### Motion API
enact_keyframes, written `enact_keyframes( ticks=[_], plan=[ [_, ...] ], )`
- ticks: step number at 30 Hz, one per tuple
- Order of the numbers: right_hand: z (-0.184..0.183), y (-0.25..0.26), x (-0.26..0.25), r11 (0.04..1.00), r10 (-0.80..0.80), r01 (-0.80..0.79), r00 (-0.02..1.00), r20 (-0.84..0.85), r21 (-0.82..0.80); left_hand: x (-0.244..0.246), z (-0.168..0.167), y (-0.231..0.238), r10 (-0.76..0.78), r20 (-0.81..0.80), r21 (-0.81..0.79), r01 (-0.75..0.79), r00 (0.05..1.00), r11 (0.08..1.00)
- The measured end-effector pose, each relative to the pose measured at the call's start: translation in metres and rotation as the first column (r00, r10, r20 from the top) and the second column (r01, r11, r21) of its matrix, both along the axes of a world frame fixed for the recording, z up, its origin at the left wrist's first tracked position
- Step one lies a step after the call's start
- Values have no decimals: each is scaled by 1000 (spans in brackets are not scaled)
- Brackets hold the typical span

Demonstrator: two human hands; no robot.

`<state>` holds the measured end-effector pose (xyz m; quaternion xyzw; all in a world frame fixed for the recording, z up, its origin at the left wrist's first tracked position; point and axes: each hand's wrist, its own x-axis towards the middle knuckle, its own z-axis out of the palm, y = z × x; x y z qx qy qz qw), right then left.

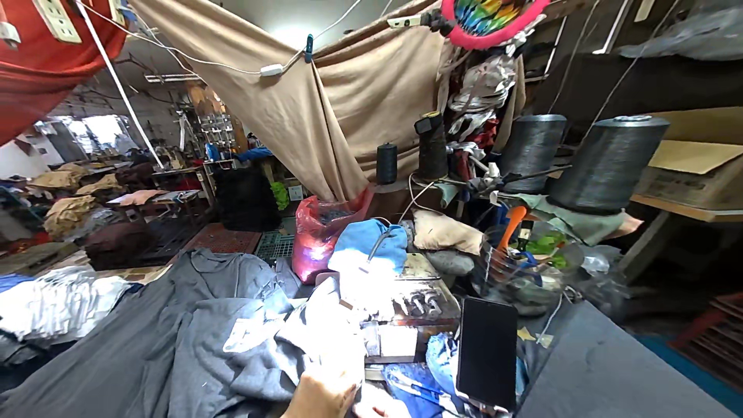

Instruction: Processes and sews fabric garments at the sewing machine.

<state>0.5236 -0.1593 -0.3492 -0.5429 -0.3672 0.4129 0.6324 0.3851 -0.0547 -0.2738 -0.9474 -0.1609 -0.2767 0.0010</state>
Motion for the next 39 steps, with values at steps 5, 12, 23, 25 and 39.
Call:
enact_keyframes(
  ticks=[5,12,23,25,39],
  plan=[
    [16,35,14,995,-93,91,995,-30,-51,31,0,24,99,24,-27,-98,995,995],
    [43,18,9,998,52,-59,959,-279,-18,12,81,55,131,-499,-388,-356,856,850],
    [10,5,8,998,32,-29,998,46,-48,2,-17,16,-25,101,1,25,995,1000],
    [9,3,8,999,34,-32,998,61,-38,4,-32,14,-12,159,105,-5,987,994],
    [31,31,12,993,-89,91,996,24,-71,35,35,51,106,-253,-443,-213,962,871]
  ],
)
